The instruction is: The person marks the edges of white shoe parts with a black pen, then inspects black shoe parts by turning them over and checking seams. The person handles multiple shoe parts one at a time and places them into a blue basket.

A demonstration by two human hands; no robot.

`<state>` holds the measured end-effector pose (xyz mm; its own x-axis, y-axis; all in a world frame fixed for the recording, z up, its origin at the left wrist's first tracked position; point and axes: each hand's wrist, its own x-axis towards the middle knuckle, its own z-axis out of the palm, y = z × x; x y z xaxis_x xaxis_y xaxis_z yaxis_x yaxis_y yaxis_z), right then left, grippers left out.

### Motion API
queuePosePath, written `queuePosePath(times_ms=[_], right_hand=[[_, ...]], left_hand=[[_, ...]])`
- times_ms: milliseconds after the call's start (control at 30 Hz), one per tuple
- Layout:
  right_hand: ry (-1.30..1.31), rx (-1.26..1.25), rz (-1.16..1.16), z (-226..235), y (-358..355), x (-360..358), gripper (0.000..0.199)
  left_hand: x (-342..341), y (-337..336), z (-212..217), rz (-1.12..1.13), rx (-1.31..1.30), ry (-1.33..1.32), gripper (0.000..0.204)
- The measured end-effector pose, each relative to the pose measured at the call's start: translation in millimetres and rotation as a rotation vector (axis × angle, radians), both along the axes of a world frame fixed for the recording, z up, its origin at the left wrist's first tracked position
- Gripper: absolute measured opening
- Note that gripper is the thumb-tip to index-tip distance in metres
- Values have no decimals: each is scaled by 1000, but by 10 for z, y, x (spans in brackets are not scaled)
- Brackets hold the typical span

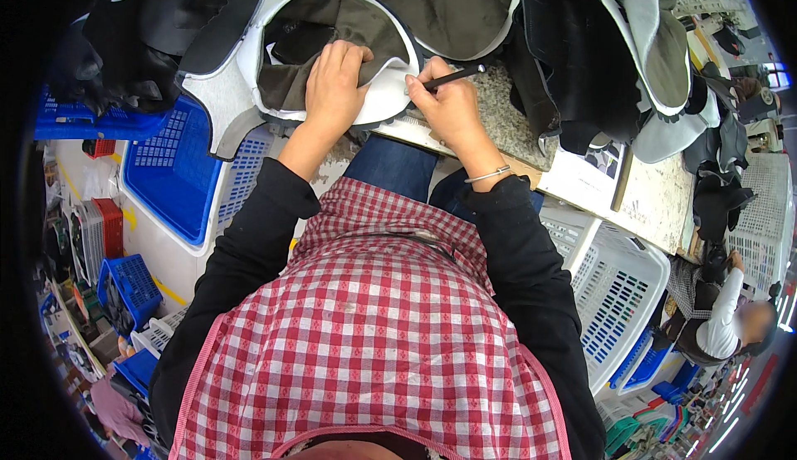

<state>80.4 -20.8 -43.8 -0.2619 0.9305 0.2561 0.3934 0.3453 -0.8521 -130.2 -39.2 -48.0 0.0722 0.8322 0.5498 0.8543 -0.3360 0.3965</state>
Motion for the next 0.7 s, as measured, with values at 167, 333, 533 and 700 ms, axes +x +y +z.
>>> queuePosePath(times_ms=[167,333,533,700], right_hand=[[297,27,38,-14,-7,78,25],[253,-6,54,-25,-12,120,23],[343,-173,106,-103,-61,180,24],[418,-127,207,-131,-45,258,25]], left_hand=[[-137,-121,474,-270,-330,-322,63],[-766,50,834,462,280,234,90],[-1434,-9,679,448,-139,38,27],[-1728,-287,1625,267,195,-268,34]])
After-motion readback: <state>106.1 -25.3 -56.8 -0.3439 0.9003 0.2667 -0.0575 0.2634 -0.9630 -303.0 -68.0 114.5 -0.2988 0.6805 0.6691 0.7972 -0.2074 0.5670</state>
